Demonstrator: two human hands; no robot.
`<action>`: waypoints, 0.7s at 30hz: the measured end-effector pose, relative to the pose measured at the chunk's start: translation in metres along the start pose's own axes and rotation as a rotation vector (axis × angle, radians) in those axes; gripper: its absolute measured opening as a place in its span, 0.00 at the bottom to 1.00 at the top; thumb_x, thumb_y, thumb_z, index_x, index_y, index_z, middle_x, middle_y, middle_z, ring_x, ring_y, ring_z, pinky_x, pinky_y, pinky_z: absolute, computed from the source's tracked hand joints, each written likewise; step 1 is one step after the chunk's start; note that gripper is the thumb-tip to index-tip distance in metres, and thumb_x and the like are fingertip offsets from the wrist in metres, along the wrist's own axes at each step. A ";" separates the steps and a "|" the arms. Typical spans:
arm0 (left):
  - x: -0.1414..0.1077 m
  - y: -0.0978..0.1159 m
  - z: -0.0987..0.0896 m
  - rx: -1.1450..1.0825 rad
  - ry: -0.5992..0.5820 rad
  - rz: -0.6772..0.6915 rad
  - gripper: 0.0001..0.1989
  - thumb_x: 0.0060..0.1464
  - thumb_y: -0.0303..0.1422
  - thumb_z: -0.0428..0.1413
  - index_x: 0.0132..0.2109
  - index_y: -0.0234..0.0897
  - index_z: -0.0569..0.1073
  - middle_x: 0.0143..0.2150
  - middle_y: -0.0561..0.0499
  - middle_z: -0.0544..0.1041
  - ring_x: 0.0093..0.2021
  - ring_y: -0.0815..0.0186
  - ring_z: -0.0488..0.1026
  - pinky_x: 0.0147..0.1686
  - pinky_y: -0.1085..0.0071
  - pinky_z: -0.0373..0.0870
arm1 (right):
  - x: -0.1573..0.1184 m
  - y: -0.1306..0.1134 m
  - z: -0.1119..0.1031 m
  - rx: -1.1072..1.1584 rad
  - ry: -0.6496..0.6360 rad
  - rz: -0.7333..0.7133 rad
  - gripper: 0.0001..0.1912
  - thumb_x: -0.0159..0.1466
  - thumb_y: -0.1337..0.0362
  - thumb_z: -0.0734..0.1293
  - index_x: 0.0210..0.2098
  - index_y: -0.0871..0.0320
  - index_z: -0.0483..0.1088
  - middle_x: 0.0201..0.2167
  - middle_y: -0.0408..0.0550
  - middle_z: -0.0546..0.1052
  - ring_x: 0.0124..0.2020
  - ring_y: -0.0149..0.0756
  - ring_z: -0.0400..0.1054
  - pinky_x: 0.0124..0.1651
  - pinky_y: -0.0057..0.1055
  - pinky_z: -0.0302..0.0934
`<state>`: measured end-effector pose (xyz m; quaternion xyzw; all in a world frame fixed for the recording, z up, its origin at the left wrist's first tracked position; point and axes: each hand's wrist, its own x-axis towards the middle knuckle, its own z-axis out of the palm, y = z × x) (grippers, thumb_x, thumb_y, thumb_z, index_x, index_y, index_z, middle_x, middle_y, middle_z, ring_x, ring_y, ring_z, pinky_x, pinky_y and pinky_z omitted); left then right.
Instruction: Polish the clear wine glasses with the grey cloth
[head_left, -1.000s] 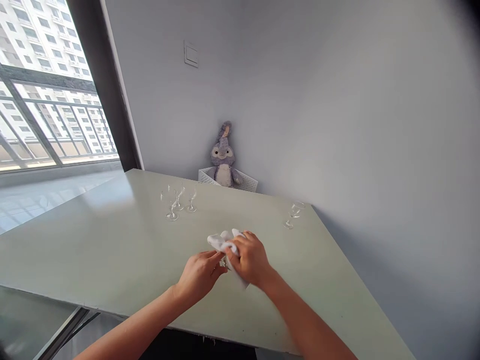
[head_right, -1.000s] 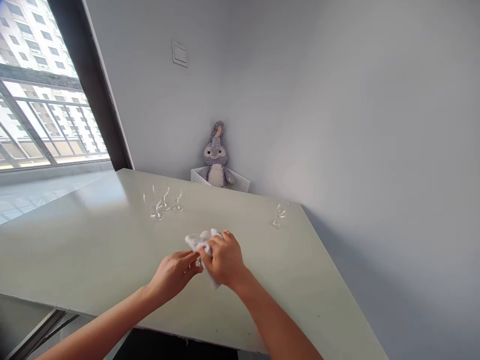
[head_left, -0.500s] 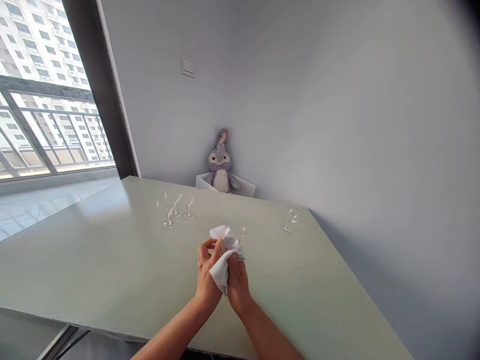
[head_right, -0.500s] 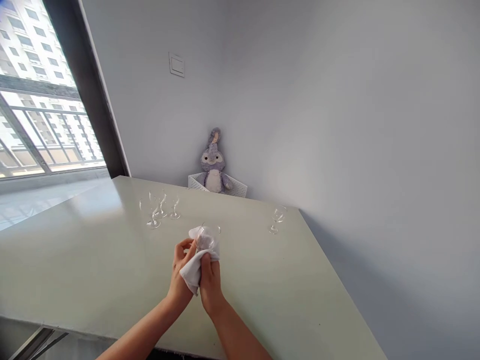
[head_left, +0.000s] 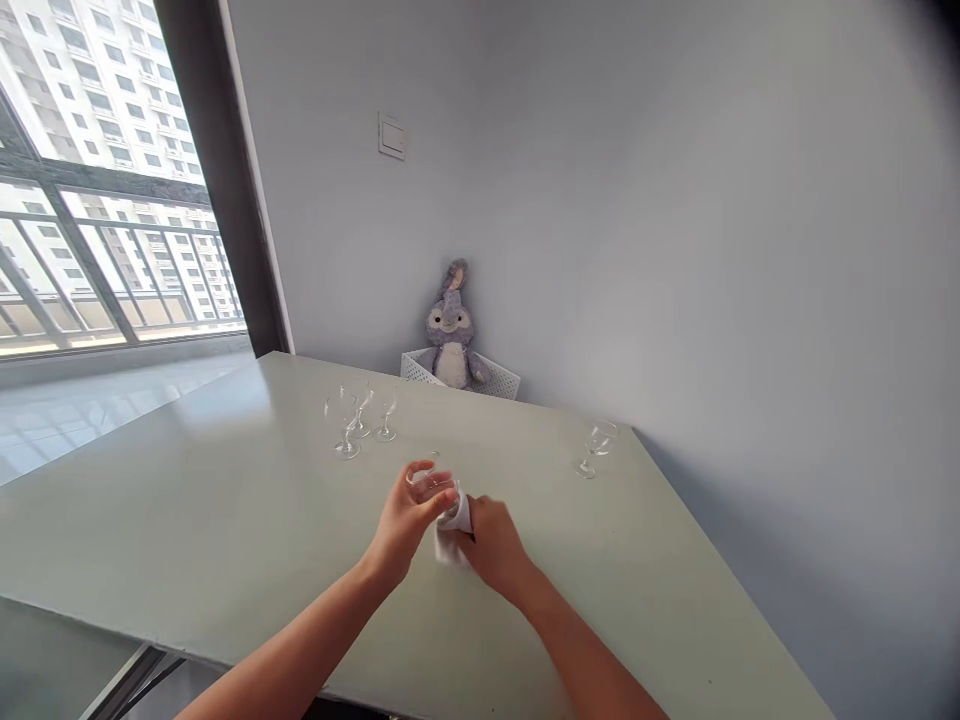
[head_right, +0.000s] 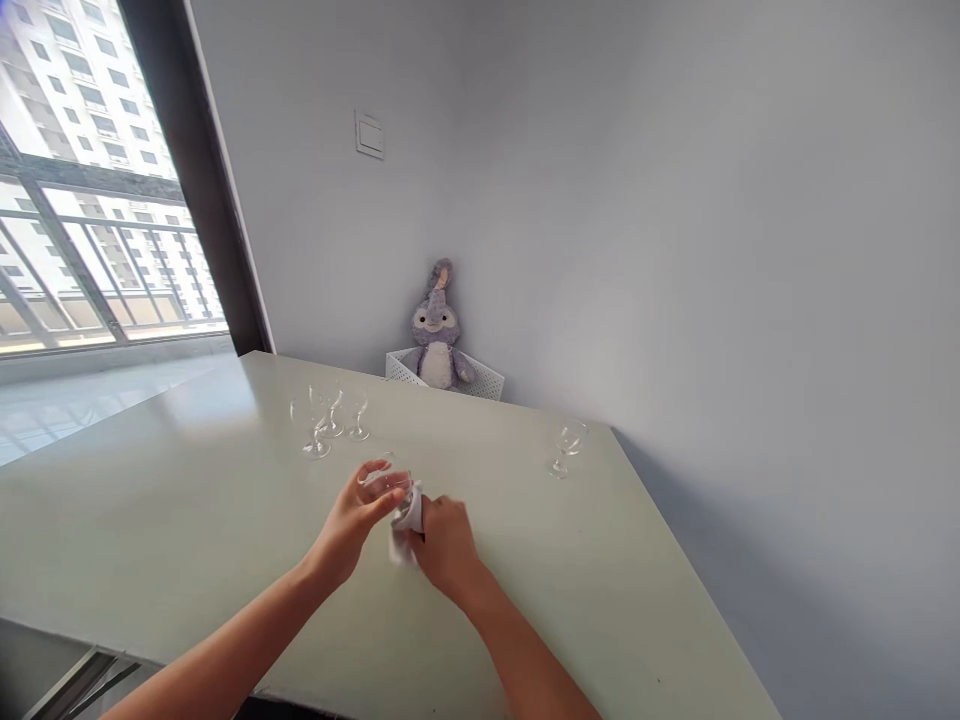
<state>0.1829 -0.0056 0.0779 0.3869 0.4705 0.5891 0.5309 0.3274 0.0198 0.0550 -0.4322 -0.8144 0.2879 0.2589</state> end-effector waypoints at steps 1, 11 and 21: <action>0.001 -0.005 0.003 -0.055 0.063 0.002 0.27 0.43 0.39 0.61 0.49 0.38 0.60 0.50 0.40 0.70 0.48 0.59 0.70 0.46 0.62 0.66 | 0.002 0.003 0.005 -0.209 0.150 -0.065 0.07 0.58 0.68 0.60 0.35 0.58 0.68 0.29 0.48 0.72 0.35 0.41 0.65 0.42 0.41 0.56; 0.007 0.005 -0.001 -0.115 -0.330 0.104 0.29 0.39 0.32 0.64 0.48 0.42 0.60 0.47 0.44 0.69 0.48 0.55 0.69 0.45 0.59 0.66 | 0.004 0.025 -0.011 0.478 -0.118 0.090 0.10 0.53 0.64 0.65 0.35 0.59 0.69 0.29 0.44 0.72 0.28 0.33 0.63 0.29 0.28 0.57; 0.028 0.003 -0.002 -0.054 -0.056 0.228 0.29 0.39 0.36 0.63 0.47 0.41 0.59 0.49 0.43 0.68 0.50 0.56 0.67 0.48 0.57 0.64 | -0.006 0.046 -0.004 0.364 -0.026 0.135 0.21 0.57 0.51 0.62 0.41 0.61 0.68 0.35 0.49 0.74 0.34 0.38 0.66 0.34 0.31 0.58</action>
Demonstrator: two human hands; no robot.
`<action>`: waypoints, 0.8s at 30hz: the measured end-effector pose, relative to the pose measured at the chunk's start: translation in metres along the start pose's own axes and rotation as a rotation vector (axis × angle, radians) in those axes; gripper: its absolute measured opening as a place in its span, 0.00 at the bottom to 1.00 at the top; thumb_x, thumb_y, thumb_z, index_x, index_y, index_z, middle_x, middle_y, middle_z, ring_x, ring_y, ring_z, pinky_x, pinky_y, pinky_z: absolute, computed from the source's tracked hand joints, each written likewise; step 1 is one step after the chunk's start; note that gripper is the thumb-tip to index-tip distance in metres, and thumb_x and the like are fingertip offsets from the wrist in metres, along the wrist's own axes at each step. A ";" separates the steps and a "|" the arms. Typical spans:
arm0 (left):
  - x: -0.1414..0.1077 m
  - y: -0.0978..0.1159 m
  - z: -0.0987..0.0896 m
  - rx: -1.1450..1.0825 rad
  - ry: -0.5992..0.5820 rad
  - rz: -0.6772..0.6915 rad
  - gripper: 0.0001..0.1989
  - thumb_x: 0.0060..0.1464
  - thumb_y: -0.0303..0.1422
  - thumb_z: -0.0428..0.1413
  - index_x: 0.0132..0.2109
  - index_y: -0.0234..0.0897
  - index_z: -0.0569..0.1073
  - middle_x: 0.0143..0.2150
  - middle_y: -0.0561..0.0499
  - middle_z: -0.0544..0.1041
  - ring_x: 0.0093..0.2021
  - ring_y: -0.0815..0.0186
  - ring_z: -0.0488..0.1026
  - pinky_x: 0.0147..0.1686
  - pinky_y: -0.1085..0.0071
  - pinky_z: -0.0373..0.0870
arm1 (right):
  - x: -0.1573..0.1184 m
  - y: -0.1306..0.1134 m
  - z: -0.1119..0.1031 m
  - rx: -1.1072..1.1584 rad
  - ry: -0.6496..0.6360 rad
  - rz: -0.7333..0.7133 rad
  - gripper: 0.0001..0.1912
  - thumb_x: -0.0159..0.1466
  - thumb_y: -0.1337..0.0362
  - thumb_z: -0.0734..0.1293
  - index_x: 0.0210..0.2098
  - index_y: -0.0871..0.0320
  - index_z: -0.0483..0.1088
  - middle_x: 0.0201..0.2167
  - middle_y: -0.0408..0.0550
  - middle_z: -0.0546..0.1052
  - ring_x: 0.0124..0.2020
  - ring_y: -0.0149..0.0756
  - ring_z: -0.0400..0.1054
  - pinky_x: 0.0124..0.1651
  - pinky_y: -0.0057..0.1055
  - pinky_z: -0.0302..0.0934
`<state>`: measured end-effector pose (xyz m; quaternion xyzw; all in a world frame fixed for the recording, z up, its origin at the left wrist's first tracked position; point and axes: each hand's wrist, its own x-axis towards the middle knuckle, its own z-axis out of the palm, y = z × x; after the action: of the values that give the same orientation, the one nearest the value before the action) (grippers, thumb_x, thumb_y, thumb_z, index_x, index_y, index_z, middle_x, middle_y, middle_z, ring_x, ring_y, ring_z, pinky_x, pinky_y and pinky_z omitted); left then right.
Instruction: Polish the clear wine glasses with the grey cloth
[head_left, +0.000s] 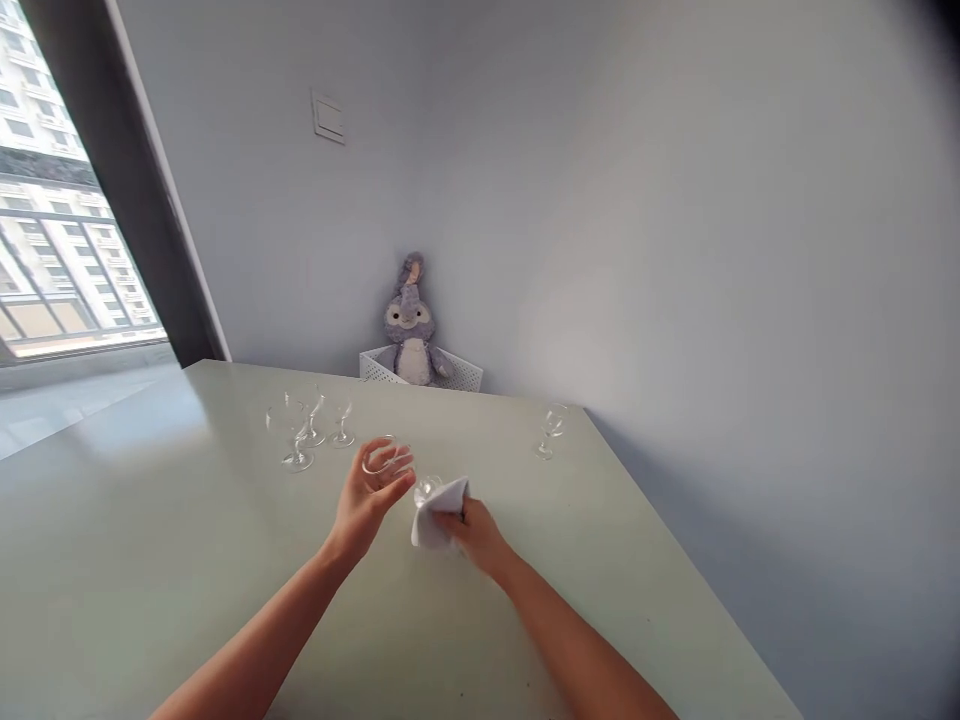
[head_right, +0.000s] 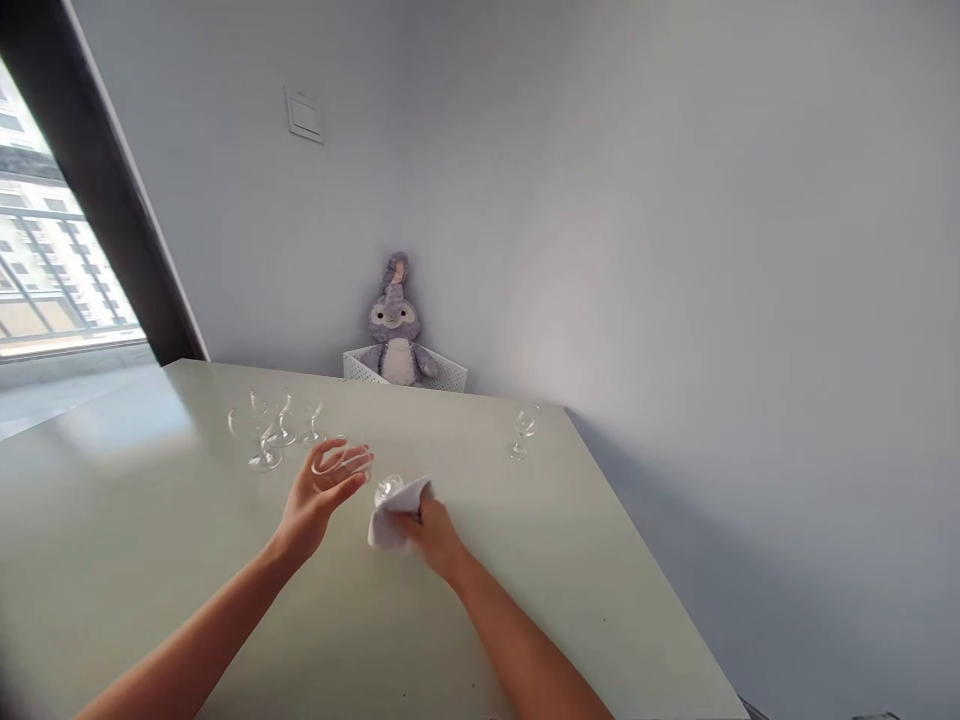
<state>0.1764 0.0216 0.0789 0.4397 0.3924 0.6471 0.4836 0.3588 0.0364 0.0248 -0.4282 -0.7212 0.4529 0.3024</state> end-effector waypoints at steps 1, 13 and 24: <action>0.002 0.001 -0.002 0.010 0.036 0.035 0.29 0.39 0.36 0.63 0.47 0.41 0.59 0.49 0.43 0.68 0.51 0.56 0.67 0.49 0.58 0.64 | -0.003 -0.003 -0.004 -0.091 -0.061 -0.016 0.21 0.53 0.50 0.65 0.39 0.59 0.69 0.35 0.48 0.74 0.34 0.39 0.66 0.34 0.31 0.59; 0.010 -0.012 0.027 0.451 -0.298 0.101 0.31 0.44 0.37 0.59 0.54 0.44 0.57 0.51 0.45 0.69 0.50 0.58 0.68 0.49 0.60 0.65 | 0.034 -0.035 -0.017 -0.643 0.065 -0.048 0.08 0.59 0.61 0.60 0.30 0.53 0.70 0.27 0.41 0.73 0.26 0.30 0.64 0.28 0.25 0.51; 0.032 -0.090 -0.051 0.982 -0.047 0.088 0.15 0.52 0.35 0.47 0.48 0.43 0.64 0.47 0.50 0.70 0.42 0.65 0.70 0.45 0.65 0.65 | 0.073 0.058 -0.109 -0.367 0.523 0.273 0.13 0.55 0.58 0.60 0.25 0.60 0.70 0.26 0.50 0.74 0.33 0.38 0.68 0.32 0.27 0.57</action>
<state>0.1485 0.0687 -0.0141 0.6462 0.6211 0.3957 0.2001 0.4357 0.1579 0.0201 -0.6696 -0.6245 0.2269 0.3318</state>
